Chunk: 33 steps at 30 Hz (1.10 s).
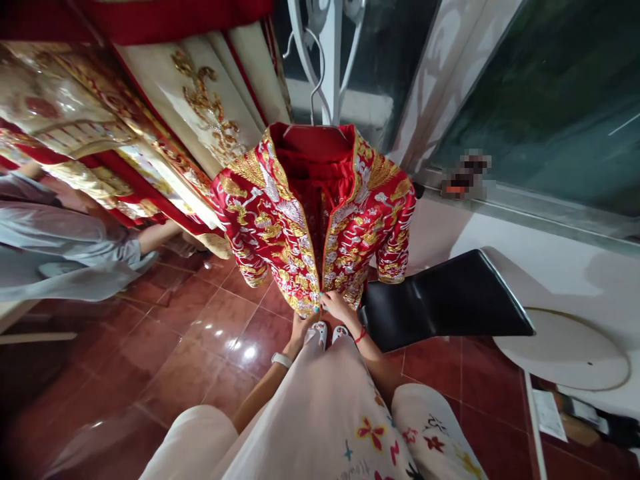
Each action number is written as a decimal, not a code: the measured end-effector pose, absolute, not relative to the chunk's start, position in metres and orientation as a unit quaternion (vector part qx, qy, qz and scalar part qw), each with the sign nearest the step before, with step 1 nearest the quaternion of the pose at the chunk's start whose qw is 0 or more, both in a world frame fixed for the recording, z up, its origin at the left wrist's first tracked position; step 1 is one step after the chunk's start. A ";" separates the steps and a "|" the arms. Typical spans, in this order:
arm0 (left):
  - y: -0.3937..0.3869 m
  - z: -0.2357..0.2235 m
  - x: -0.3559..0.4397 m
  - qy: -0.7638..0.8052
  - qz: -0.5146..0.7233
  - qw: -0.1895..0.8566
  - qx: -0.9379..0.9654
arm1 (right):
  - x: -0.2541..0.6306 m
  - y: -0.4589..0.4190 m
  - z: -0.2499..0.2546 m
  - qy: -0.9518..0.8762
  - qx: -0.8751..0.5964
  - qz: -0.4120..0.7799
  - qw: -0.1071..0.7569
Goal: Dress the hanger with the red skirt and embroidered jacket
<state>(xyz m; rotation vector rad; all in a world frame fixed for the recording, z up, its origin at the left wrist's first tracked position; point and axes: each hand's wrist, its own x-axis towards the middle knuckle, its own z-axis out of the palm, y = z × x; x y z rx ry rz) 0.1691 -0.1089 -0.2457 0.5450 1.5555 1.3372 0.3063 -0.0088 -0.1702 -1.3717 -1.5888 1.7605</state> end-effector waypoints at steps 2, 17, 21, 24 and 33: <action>-0.108 -0.237 0.168 0.736 0.498 0.354 0.292 | 0.304 -0.012 -0.170 -0.558 -0.494 0.636 0.197; -0.054 -0.223 0.190 0.748 0.160 0.083 0.639 | 0.296 0.003 -0.146 -0.471 -0.487 0.707 0.201; -0.051 -0.220 0.192 0.751 0.161 0.087 0.635 | 0.293 0.017 -0.133 -0.445 -0.470 0.728 0.226; -0.049 -0.218 0.193 0.755 0.165 0.096 0.627 | 0.288 0.018 -0.130 -0.432 -0.461 0.737 0.239; -0.033 -0.206 0.188 0.775 0.172 0.089 0.602 | 0.285 0.000 -0.139 -0.410 -0.449 0.754 0.248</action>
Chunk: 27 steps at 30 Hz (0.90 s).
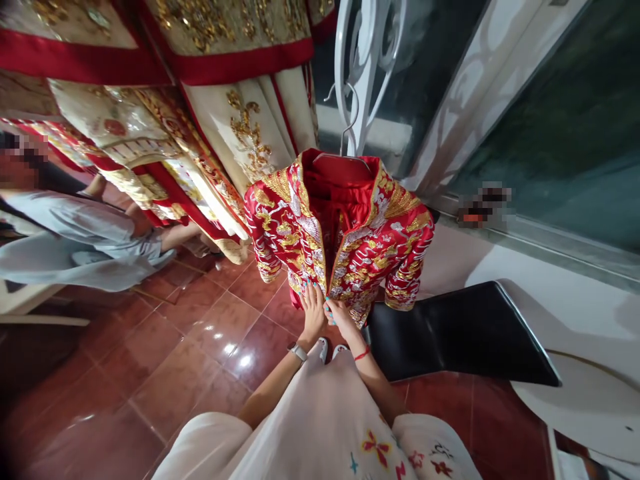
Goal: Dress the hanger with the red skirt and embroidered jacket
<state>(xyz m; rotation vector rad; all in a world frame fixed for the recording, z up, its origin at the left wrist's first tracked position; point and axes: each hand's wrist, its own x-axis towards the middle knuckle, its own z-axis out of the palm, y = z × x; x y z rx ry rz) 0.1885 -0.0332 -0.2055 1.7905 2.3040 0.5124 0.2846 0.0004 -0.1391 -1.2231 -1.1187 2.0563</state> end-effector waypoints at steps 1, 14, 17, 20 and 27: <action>-0.033 -0.205 0.188 0.772 0.170 0.088 0.606 | 0.285 0.000 -0.140 -0.409 -0.450 0.754 0.249; -0.038 -0.199 0.191 0.750 0.175 0.064 0.634 | 0.286 -0.003 -0.136 -0.393 -0.455 0.756 0.258; -0.038 -0.198 0.191 0.754 0.176 0.068 0.629 | 0.285 -0.003 -0.134 -0.394 -0.456 0.757 0.253; -0.038 -0.197 0.191 0.754 0.181 0.067 0.627 | 0.285 -0.004 -0.134 -0.395 -0.459 0.752 0.261; -0.039 -0.197 0.190 0.746 0.191 0.064 0.635 | 0.286 -0.004 -0.135 -0.397 -0.450 0.758 0.256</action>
